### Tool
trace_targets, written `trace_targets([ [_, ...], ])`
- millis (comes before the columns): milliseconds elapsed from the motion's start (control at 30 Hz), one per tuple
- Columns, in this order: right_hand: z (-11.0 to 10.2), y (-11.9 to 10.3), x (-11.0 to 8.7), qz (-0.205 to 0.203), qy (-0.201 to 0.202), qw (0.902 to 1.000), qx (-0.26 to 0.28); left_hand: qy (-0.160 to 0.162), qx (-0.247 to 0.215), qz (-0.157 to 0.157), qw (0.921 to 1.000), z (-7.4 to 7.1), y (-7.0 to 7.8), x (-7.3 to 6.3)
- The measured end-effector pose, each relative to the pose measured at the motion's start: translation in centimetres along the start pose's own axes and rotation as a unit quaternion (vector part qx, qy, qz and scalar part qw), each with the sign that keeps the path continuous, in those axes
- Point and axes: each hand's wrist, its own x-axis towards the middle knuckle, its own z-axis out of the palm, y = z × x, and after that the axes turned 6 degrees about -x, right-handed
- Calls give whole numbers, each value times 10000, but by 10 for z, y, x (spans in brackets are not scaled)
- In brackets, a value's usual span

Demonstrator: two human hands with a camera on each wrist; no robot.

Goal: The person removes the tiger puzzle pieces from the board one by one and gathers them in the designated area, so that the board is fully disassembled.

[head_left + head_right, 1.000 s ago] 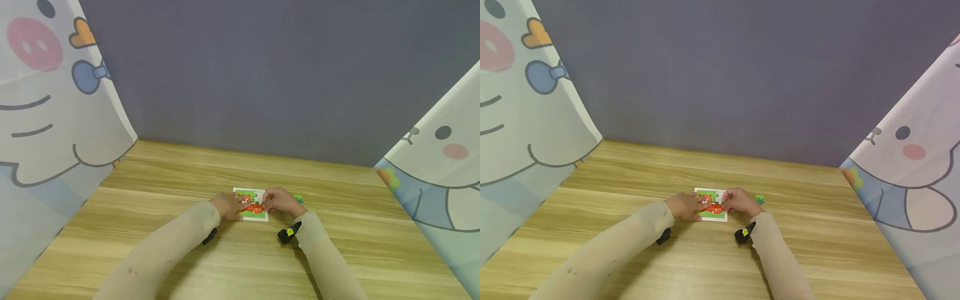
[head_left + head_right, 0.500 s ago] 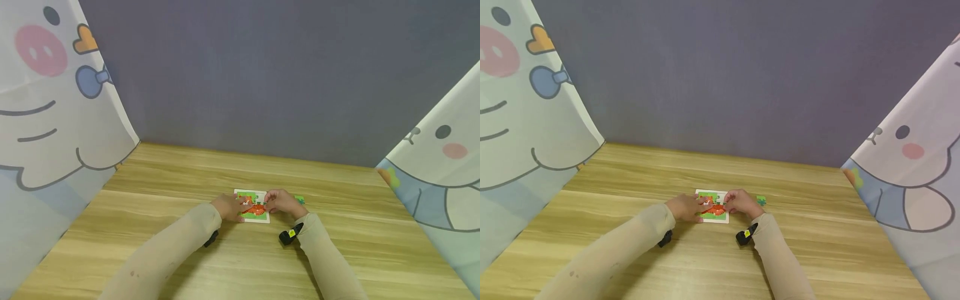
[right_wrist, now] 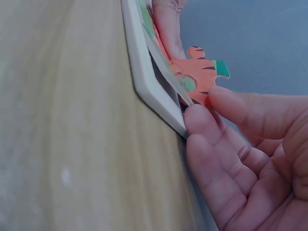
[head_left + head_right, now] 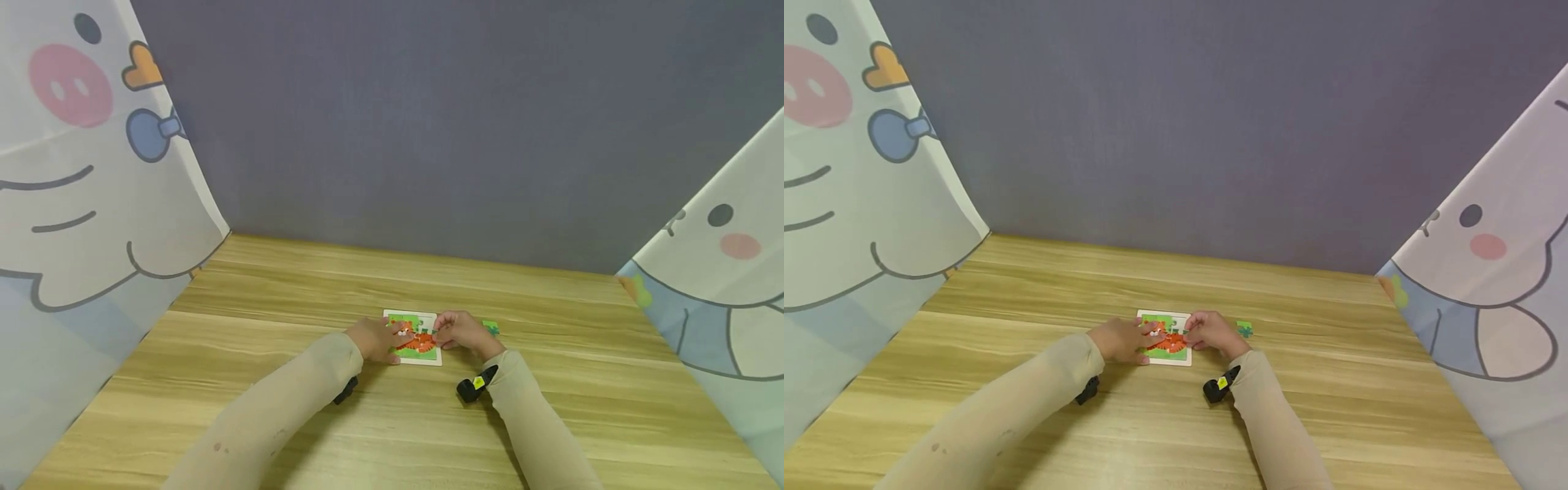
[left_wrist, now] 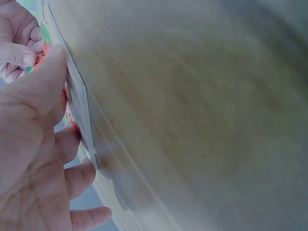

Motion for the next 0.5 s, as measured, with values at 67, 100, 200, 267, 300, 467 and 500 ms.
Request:
trace_targets([
  [67,1,0,0,34,48,10000,15,-20,-14,14,10000,0,0,0],
  [100,1,-1,-1,14,56,10000,-3,-22,-15,20,10000,1,0,0],
  [200,3,-3,-1,-55,95,9999,-55,-9,37,32,10000,1,0,0],
  [267,4,-4,-2,-106,106,9998,-102,-11,67,36,10000,1,0,-1],
  [300,4,-5,-2,-122,108,9998,-144,-9,78,42,10000,1,0,-2],
  [467,7,-8,-3,29,130,9997,-203,-48,33,33,10000,0,0,-4],
  [500,8,-8,-3,57,133,9997,-210,-59,31,24,10000,0,0,-5],
])
